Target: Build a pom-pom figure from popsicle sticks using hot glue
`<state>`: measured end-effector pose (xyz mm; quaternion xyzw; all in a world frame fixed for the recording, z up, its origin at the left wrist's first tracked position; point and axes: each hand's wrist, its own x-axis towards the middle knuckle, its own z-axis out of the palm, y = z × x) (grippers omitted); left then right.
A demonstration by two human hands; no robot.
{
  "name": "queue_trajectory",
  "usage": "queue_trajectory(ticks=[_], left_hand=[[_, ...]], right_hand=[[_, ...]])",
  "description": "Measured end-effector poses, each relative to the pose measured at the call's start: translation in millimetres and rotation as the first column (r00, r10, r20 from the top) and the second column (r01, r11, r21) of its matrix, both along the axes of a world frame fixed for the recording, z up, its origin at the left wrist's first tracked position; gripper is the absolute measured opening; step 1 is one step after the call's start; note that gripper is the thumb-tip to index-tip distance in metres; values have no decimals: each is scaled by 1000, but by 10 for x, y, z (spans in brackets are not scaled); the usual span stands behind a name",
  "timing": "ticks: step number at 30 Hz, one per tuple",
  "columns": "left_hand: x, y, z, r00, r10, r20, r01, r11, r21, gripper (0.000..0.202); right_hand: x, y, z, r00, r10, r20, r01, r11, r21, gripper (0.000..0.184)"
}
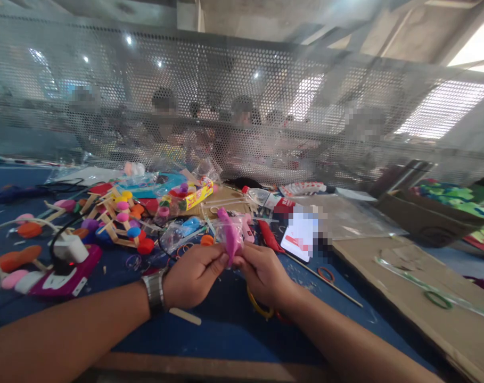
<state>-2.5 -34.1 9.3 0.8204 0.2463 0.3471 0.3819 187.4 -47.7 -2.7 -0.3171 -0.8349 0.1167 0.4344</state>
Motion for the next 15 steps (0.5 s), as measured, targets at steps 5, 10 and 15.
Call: queue_trajectory(ticks=[5,10,15], left_hand=[[9,44,-41,975,135,179,-105,980,-168,48],[2,61,-35,983,118,139,-110,992,-64,48],[-14,43,-8,990,107,92,-114,991,76,47]], right_hand=[[18,29,-37,999,-50,5,50,999,15,41],[-15,13,-28,995,-1,100,1,1000,6,41],[-3,-13,16,998,66,22,-66,998,-25,50]])
